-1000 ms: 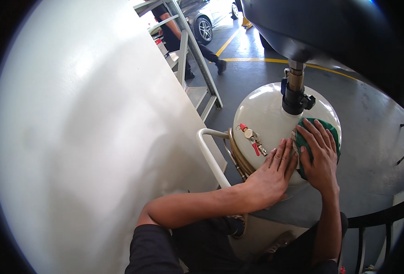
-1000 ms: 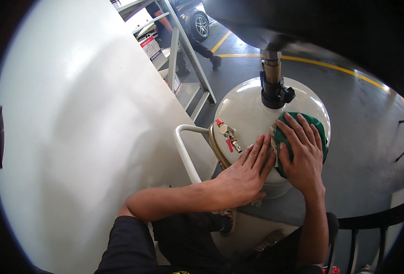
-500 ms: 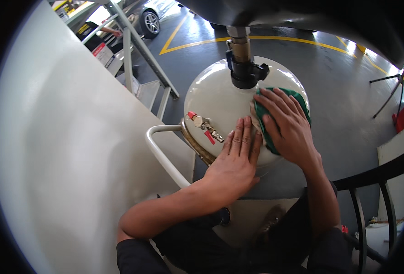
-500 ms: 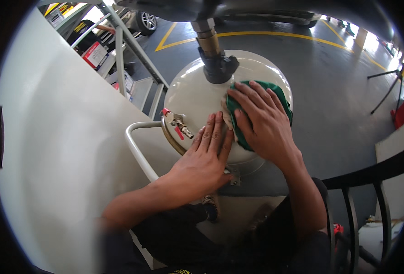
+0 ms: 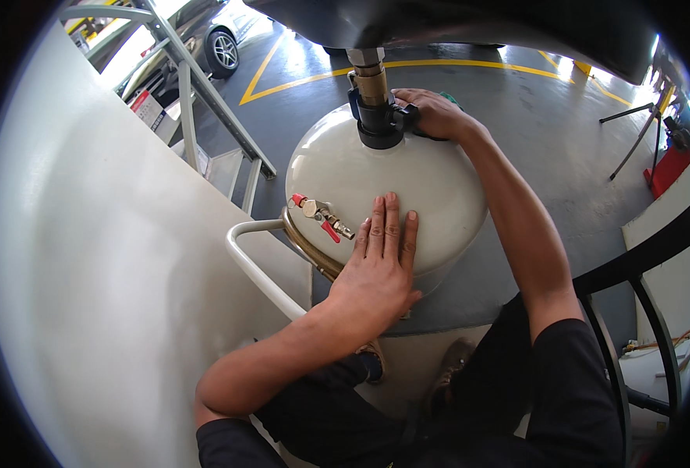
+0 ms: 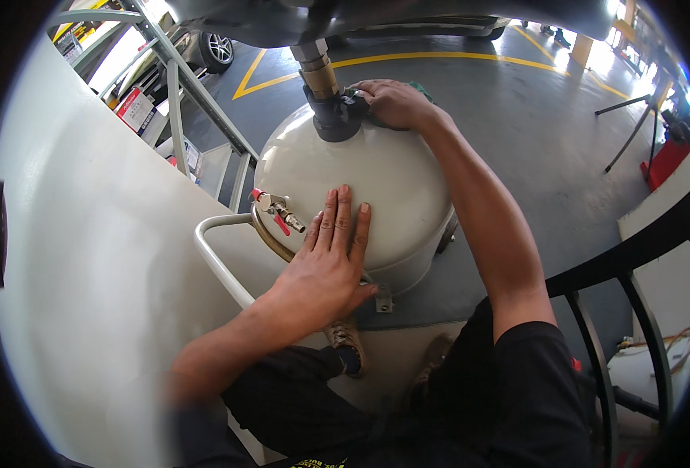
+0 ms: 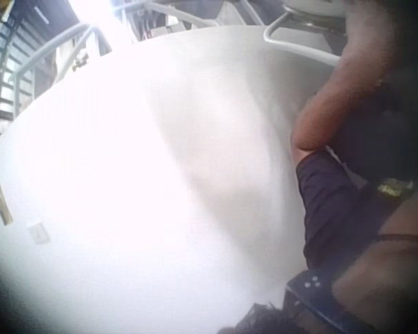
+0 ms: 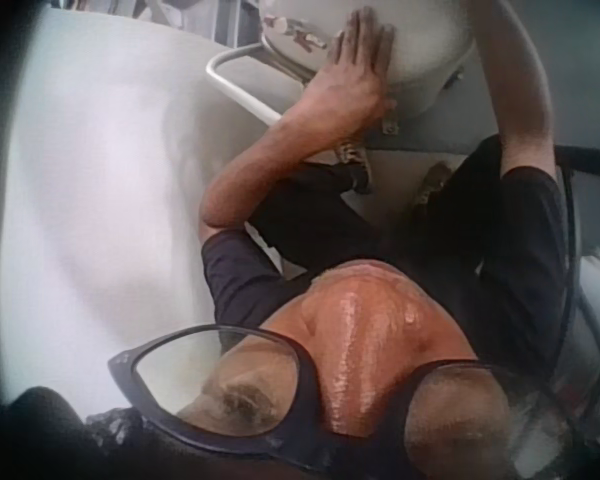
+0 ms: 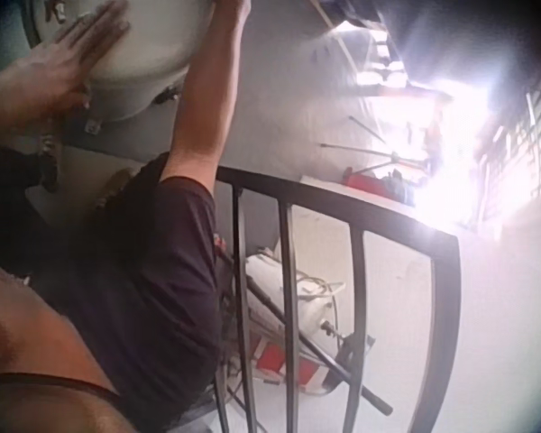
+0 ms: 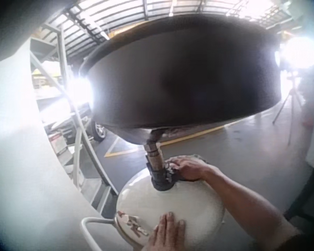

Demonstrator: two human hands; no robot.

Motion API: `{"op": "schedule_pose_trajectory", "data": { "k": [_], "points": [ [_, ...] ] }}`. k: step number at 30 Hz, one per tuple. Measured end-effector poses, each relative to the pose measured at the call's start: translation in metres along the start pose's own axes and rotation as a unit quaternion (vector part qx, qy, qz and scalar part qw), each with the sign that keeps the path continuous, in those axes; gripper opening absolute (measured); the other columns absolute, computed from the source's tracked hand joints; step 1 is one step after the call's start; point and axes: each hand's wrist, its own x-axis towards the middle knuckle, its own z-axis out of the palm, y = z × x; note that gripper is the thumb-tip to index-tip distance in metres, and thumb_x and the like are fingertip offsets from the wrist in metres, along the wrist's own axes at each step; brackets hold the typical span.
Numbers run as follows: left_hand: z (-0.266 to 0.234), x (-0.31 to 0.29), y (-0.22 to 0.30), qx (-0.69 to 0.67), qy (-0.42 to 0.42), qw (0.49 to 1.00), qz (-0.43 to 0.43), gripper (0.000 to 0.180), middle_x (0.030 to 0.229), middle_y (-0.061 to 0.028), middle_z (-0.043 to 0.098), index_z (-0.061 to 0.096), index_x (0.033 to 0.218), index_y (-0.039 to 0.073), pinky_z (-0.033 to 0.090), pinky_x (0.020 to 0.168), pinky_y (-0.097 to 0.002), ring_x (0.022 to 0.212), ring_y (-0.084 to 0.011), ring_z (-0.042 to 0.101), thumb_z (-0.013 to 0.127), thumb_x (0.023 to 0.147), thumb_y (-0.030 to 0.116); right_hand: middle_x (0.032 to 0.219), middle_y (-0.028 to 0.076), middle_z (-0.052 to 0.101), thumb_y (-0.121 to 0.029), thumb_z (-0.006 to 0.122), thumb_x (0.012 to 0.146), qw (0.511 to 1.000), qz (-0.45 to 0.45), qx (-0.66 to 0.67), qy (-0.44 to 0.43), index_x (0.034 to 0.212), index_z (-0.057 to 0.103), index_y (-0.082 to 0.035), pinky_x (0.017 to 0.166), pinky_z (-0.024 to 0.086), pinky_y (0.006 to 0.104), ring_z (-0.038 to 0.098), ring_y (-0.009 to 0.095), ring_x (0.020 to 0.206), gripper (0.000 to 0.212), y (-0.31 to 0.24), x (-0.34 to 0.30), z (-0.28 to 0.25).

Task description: The person wipes the exterior of a white cylindrical tank with a green cloth. They clean the top, sides, and bottom of the tank, as well as the attached hoses and valves, while sitting on the floor.

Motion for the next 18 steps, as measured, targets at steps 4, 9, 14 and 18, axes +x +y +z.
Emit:
{"op": "schedule_pose_trajectory", "data": {
  "k": [4, 9, 14, 18],
  "points": [
    [0.003, 0.006, 0.0, -0.006, 0.002, 1.0, 0.006, 0.114, 0.173, -0.0519, 0.009, 0.016, 0.17, -0.018, 0.027, 0.134, -0.0641, 0.166, -0.0636, 0.013, 0.08, 0.099, 0.044, 0.168, 0.014, 0.056, -0.036, 0.043, 0.117, 0.991, -0.015, -0.097, 0.087, 0.16, 0.059, -0.01, 0.131, 0.036, 0.0474, 0.049, 0.038, 0.156, 0.053, -0.002, -0.043, 0.015],
    [0.002, 0.0, 0.002, 0.008, -0.007, 1.0, -0.009, 0.109, 0.173, -0.0517, 0.011, 0.02, 0.169, -0.019, 0.024, 0.135, -0.0639, 0.166, -0.0631, 0.012, 0.077, 0.101, 0.044, 0.171, 0.013, 0.053, -0.031, 0.051, 0.114, 0.983, -0.03, -0.135, 0.122, 0.162, 0.056, -0.011, 0.136, 0.026, 0.0546, 0.04, 0.038, 0.164, 0.052, -0.074, -0.151, 0.03],
    [0.001, 0.001, 0.005, 0.11, -0.043, 0.993, -0.013, 0.106, 0.174, -0.0505, 0.013, 0.022, 0.168, -0.019, 0.024, 0.135, -0.0629, 0.167, -0.0617, 0.014, 0.077, 0.101, 0.042, 0.17, 0.011, 0.055, -0.029, 0.055, 0.113, 0.989, -0.054, -0.108, 0.085, 0.161, 0.057, -0.013, 0.136, 0.025, 0.0566, 0.04, 0.036, 0.164, 0.051, -0.099, -0.19, 0.026],
    [-0.001, -0.005, 0.001, 0.012, -0.001, 1.0, -0.014, 0.107, 0.174, -0.0501, 0.012, 0.021, 0.169, -0.019, 0.025, 0.136, -0.0621, 0.167, -0.0611, 0.014, 0.077, 0.1, 0.042, 0.169, 0.011, 0.055, -0.032, 0.051, 0.114, 0.986, -0.056, -0.116, 0.109, 0.16, 0.058, -0.011, 0.135, 0.029, 0.0525, 0.044, 0.035, 0.162, 0.051, -0.047, -0.137, 0.02]
  ]
}}
